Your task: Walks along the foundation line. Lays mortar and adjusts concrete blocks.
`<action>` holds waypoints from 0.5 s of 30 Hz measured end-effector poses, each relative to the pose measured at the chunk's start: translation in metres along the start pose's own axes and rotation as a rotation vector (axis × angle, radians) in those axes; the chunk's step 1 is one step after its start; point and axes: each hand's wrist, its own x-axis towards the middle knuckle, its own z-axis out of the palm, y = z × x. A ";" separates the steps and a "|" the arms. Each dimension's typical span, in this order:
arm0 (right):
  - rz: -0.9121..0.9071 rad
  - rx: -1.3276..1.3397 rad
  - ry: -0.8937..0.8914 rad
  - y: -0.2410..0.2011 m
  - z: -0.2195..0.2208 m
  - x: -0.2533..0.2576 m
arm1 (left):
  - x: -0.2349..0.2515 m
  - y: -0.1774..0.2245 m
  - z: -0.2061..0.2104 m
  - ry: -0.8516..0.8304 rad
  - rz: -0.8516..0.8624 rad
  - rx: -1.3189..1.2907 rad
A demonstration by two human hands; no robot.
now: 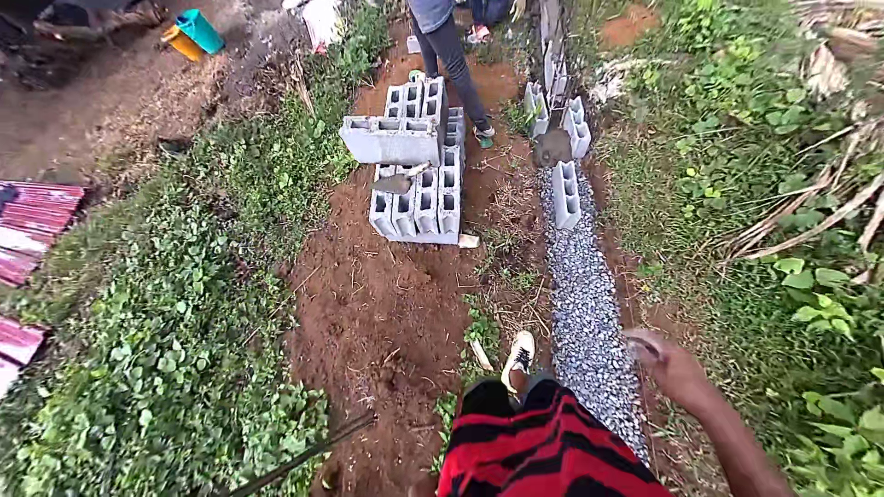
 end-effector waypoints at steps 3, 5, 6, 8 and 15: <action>-0.010 -0.026 -0.008 -0.033 -0.041 0.039 | 0.031 0.085 0.026 0.022 0.098 0.044; -0.007 -0.038 -0.009 -0.042 -0.058 0.059 | 0.056 0.173 0.045 0.011 0.162 0.005; -0.005 -0.036 -0.013 -0.044 -0.066 0.069 | 0.068 0.223 0.057 -0.003 0.209 -0.044; -0.003 -0.013 -0.028 -0.048 -0.077 0.089 | 0.082 0.332 0.074 -0.053 0.307 -0.138; 0.008 0.002 -0.026 -0.062 -0.116 0.213 | 0.152 0.657 0.120 -0.085 0.496 -0.527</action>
